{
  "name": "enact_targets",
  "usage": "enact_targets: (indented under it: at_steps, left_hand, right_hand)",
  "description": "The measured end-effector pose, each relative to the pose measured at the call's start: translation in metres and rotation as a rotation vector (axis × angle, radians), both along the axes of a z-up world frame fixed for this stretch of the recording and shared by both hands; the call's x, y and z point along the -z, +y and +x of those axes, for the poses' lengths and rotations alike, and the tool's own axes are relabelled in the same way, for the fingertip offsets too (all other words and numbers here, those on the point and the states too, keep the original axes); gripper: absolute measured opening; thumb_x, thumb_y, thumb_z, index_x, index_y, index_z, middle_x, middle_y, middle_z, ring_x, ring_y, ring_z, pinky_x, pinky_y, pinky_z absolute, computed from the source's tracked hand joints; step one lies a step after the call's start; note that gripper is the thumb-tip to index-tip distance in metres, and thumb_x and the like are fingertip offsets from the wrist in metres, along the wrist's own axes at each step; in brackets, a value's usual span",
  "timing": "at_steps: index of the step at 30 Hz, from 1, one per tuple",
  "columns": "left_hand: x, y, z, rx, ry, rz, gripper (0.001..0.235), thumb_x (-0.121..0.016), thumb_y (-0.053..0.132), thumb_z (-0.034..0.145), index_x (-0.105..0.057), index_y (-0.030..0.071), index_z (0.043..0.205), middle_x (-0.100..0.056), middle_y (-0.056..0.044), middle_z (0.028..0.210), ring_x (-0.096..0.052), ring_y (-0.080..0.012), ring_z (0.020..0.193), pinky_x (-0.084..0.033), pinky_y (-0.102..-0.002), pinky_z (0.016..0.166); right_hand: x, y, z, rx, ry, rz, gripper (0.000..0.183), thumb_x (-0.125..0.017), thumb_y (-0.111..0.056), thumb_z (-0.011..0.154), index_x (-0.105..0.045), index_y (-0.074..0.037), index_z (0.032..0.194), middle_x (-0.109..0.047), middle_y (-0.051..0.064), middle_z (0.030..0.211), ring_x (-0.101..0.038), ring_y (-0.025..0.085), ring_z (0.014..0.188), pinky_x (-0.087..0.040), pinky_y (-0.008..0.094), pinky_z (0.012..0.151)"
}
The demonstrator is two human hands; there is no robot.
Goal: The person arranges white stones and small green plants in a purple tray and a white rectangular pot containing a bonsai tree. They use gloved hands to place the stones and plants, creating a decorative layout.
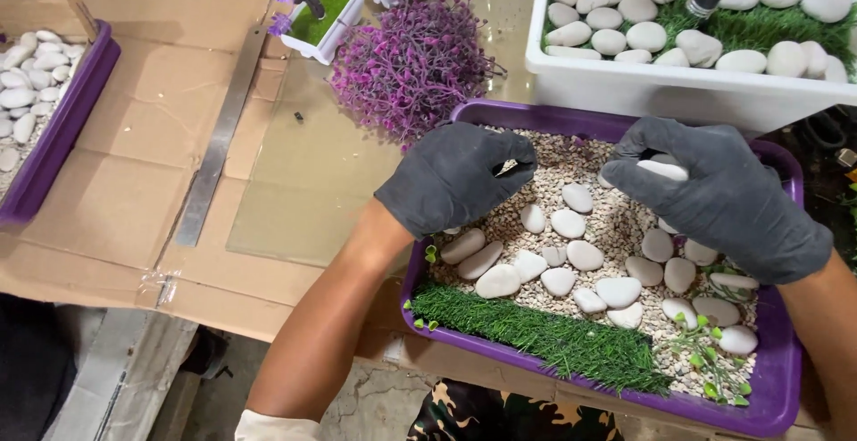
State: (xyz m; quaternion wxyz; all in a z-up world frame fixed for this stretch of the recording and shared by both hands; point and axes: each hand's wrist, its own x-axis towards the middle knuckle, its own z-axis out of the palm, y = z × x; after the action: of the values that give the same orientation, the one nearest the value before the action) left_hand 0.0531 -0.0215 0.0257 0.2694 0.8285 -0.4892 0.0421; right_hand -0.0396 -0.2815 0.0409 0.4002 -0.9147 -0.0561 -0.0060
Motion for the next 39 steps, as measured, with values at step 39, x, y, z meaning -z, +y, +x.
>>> enact_targets:
  at_steps: [39]
  left_hand:
    - [0.004, 0.049, -0.067, -0.155, -0.369, 0.353, 0.026, -0.063, 0.035, 0.098, -0.068, 0.016, 0.114, -0.07, -0.004, 0.068, -0.066, -0.033, 0.056, -0.051, -0.049, 0.057]
  right_hand:
    - [0.03, 0.001, -0.014, -0.405, -0.316, -0.322, 0.032, -0.064, -0.027, 0.096, -0.073, -0.023, 0.126, -0.08, 0.002, 0.084, -0.076, 0.023, 0.065, -0.06, 0.041, 0.058]
